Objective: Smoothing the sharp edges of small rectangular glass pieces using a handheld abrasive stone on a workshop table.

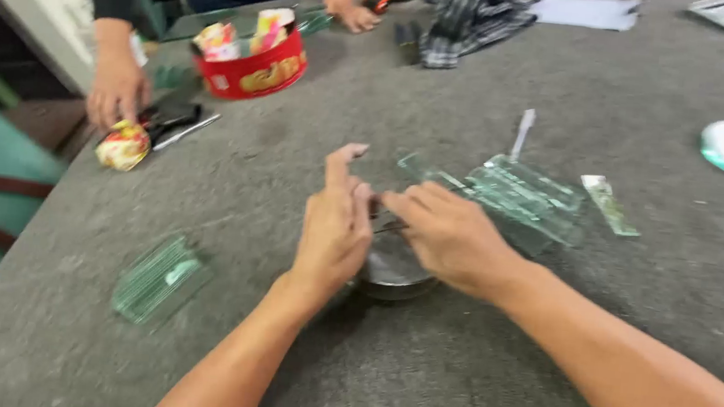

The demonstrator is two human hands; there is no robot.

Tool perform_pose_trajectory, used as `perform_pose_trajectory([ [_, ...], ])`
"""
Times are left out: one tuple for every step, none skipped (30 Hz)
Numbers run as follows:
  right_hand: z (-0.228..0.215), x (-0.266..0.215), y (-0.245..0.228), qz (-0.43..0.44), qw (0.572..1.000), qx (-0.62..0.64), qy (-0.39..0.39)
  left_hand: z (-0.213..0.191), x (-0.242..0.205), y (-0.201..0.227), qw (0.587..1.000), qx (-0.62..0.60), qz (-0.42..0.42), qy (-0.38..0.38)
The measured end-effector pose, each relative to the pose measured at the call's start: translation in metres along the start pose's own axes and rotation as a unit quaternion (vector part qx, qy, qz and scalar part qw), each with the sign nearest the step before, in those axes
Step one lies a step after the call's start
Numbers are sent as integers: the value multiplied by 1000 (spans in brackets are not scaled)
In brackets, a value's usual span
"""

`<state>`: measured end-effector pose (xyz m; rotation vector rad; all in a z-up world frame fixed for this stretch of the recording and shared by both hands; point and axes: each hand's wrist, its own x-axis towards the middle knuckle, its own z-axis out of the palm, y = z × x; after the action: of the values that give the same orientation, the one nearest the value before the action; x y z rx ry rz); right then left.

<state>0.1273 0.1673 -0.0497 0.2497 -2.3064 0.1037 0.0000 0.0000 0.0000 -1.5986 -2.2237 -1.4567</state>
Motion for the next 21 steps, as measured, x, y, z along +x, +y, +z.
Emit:
perform_pose_trajectory([
  [-3, 4, -9, -5, 1000, 13, -3, -4, -1, -10, 1000, 6, -12, 5],
  [-7, 8, -16, 4, 999, 36, -10, -7, -3, -19, 999, -41, -27, 6],
  [-19, 10, -21, 18, 998, 50, -19, -5, 0, -25, 995, -94, -34, 2],
  [-17, 9, -23, 17, 998, 53, -22, -12, 2, -31, 995, -95, -39, 4],
  [-16, 9, -25, 30, 997, 74, -7, -20, 5, -37, 986, -158, -62, 2],
  [-15, 9, -27, 44, 995, 94, 9, -29, 8, -42, 972, -219, -84, 1],
  [-17, 10, -25, 40, 995, 94, 6, -37, 11, -59, 972, -221, -84, 5],
  [-20, 10, -24, 68, 994, 89, 3, -46, 14, -75, 982, -158, -106, -20],
  [-22, 11, -24, 95, 992, 86, -2, -54, 15, -91, 986, -94, -129, -44],
  [-20, 8, -23, 91, 992, 87, -5, -59, 14, -91, 986, -96, -131, -40],
  [-19, 5, -22, 99, 993, 64, 5, -62, 13, -90, 971, -102, -194, -93],
  [-19, 1, -20, 107, 993, 40, 16, -64, 13, -89, 950, -109, -255, -146],
  [-21, 1, -21, 105, 994, 40, 13, -61, 10, -82, 949, -112, -256, -144],
  [-23, 2, -22, 109, 993, 39, 13, -57, 8, -76, 949, -68, -245, -186],
  [-25, 2, -23, 113, 993, 37, 14, -52, 7, -68, 945, -23, -232, -229],
  [-30, 7, -29, 113, 993, 36, 12, -44, 2, -75, 945, -26, -232, -228],
  [-35, 13, -33, 125, 989, 80, 11, -35, -1, -82, 941, -90, -242, -220],
  [-39, 18, -38, 137, 983, 125, 10, -25, -3, -89, 932, -154, -251, -211],
  [-36, 14, -33, 137, 983, 122, 11, -26, -5, -83, 932, -155, -249, -212],
  [-33, 10, -29, 178, 971, 160, 17, -27, -7, -77, 916, -217, -277, -192],
  [-29, 5, -26, 219, 955, 198, 21, -28, -11, -71, 894, -279, -306, -170],
])
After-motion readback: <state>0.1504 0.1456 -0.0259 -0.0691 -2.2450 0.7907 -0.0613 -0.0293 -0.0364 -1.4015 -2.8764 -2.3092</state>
